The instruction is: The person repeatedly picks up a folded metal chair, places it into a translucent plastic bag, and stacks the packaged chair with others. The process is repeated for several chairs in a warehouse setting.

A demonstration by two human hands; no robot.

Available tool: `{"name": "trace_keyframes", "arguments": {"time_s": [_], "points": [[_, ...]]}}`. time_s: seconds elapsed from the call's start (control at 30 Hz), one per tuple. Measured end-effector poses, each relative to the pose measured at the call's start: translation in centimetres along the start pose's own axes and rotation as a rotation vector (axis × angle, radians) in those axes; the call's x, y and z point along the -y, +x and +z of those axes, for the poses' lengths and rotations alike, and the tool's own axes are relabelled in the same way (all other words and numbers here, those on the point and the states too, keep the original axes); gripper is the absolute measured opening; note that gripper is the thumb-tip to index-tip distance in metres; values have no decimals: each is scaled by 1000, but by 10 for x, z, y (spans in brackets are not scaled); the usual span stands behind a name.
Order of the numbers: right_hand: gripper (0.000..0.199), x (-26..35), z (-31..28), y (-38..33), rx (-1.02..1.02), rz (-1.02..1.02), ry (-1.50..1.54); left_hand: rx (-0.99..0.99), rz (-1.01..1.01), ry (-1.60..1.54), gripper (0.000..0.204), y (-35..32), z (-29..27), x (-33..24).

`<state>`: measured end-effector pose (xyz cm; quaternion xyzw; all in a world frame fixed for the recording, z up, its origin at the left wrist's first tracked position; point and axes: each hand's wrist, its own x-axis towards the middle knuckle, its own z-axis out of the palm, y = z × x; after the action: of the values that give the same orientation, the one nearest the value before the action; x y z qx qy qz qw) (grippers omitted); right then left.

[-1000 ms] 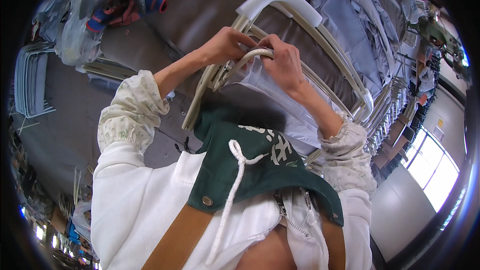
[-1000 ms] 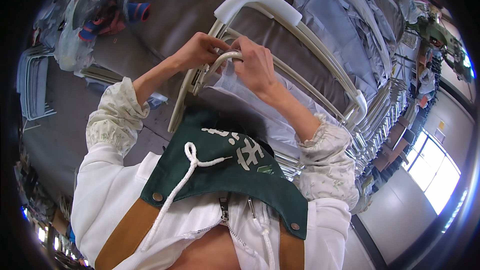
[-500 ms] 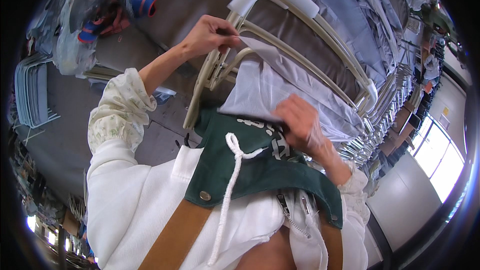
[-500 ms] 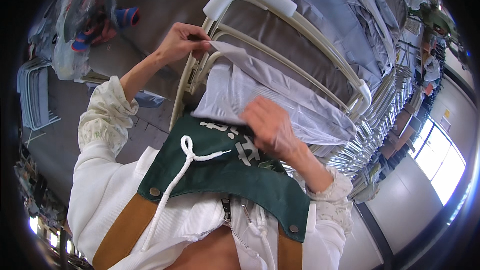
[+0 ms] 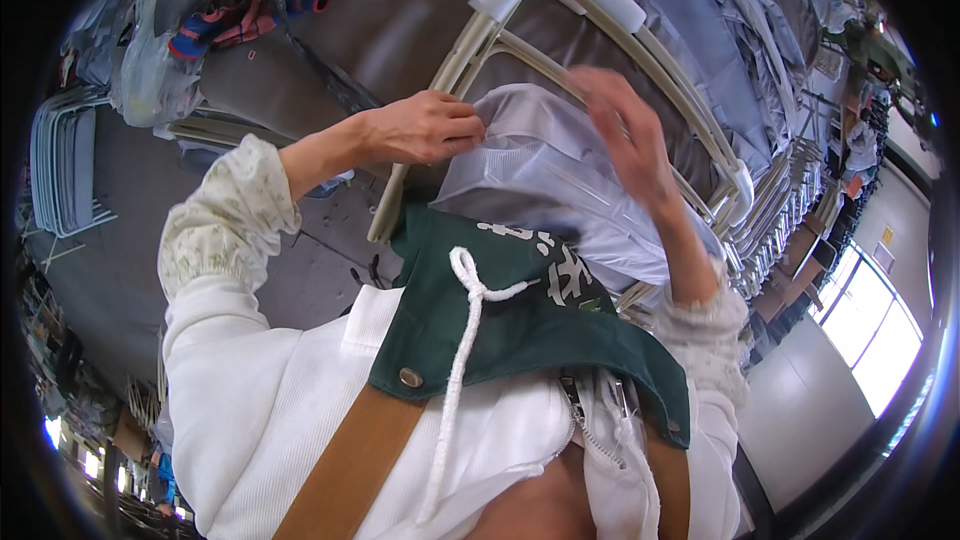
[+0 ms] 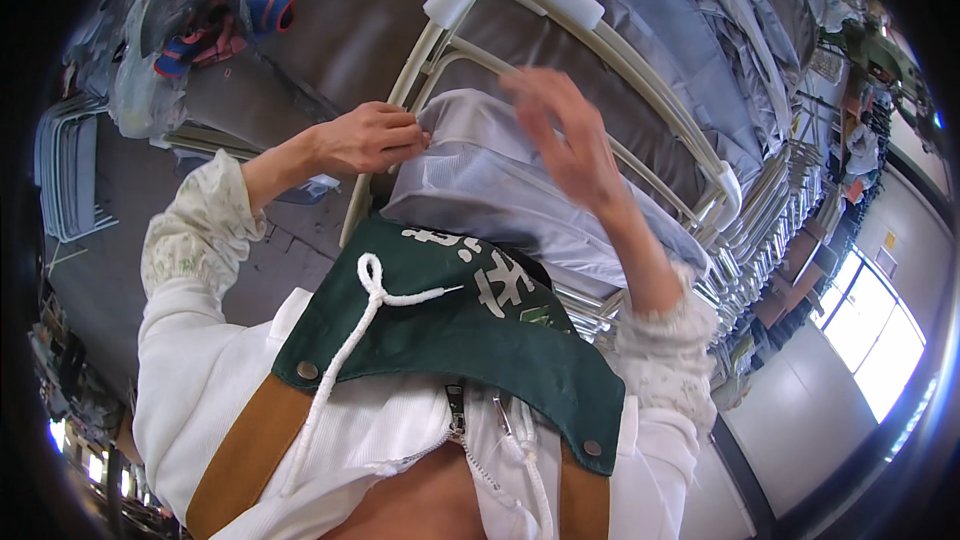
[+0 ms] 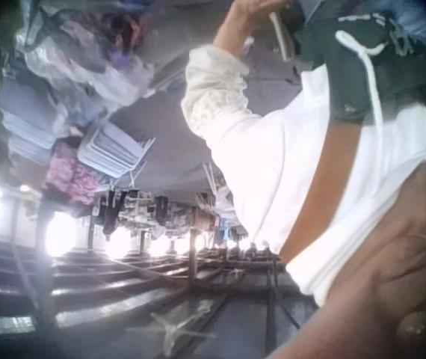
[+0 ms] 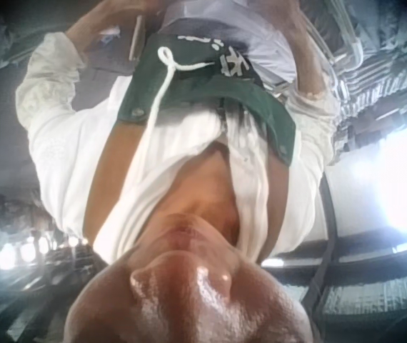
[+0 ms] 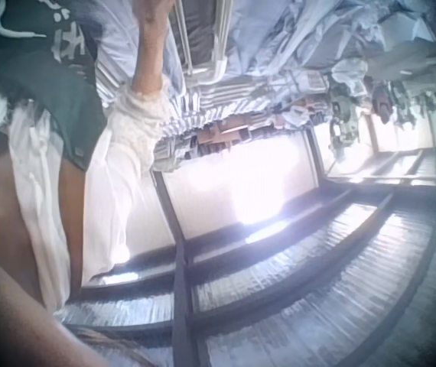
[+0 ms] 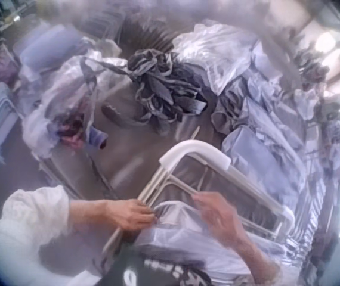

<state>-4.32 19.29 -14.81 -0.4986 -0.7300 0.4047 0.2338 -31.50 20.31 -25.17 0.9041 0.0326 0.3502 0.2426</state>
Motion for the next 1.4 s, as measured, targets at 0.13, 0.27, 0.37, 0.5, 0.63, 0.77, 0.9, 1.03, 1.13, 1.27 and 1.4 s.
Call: {"name": "trace_keyframes", "arguments": {"time_s": [0.13, 0.27, 0.37, 0.5, 0.63, 0.77, 0.9, 1.03, 1.13, 1.27, 1.4], "points": [[31, -27, 22, 48, 578, 407, 245, 94, -42, -150, 25, 1, -7, 16], [24, -48, 42, 28, 327, 90, -98, -260, -743, -450, 34, 5, -3, 7], [31, -50, 47, 4, 78, 101, -201, -287, -1102, -833, 39, 29, 50, 4], [27, -77, -12, -90, -6, 16, -384, -351, -1115, -230, 18, -1, 69, 1], [24, -185, -144, -300, -242, 189, -761, -495, -999, -303, 15, -7, 86, 22], [63, -280, -211, -414, -51, 332, -1000, -528, -1147, -617, 18, 13, 86, 31], [20, -248, -210, -354, 13, 332, -755, -332, -1226, -597, 40, 9, 14, 60], [61, -267, -225, -352, -135, 189, -730, 147, -610, 77, 71, 162, 62, -59], [89, -277, -243, -289, -157, 236, -775, 319, -350, 594, 84, 203, 166, -76], [47, -314, -220, -203, -77, -101, -823, 344, -876, 723, 50, 179, 240, -15], [65, -401, -260, -210, 109, 244, -983, -355, -552, 754, 5, 186, 294, 29]]}}
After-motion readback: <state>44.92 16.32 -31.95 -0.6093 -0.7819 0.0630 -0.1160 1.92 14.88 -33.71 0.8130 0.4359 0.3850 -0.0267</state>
